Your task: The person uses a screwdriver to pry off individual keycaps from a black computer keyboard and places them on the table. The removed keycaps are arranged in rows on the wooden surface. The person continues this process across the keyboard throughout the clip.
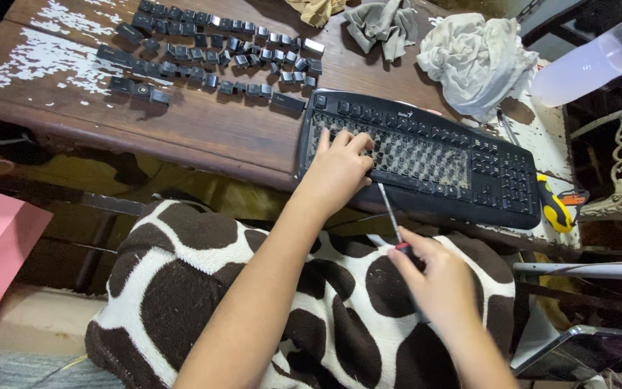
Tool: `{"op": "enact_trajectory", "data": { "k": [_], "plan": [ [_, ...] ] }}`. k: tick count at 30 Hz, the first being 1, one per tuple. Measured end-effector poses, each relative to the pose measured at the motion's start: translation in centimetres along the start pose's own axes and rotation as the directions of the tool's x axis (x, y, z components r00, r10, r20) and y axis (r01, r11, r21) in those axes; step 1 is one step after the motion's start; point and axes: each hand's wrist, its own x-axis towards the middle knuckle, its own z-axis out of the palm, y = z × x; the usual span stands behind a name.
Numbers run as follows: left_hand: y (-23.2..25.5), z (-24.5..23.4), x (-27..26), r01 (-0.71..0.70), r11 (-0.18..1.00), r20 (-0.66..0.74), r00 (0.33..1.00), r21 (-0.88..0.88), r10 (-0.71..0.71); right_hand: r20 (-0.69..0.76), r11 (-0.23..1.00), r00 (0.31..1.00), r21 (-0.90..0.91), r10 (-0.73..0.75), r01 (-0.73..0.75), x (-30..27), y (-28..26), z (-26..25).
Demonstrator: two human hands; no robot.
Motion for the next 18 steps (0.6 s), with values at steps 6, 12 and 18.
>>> {"op": "enact_trajectory", "data": {
  "k": [6, 12, 18],
  "plan": [
    [0.0, 0.7, 0.2, 0.013, 0.999, -0.029, 0.999, -0.032, -0.014, 0.445, 0.413, 0.853, 0.747, 0.273, -0.522, -0.5, 0.1, 4.9],
    [0.0, 1.7, 0.2, 0.01, 0.999, -0.002, 1.0, 0.048, -0.01, 0.658, -0.168, 0.75, 0.734, -0.059, -0.658, 0.6, 0.6, 2.7],
    [0.3, 2.6, 0.1, 0.02, 0.989, -0.032, 0.999, 0.144, -0.015, 0.655, -0.068, 0.752, 0.755, 0.068, -0.652, 1.4, 0.3, 1.2]
  ]
}}
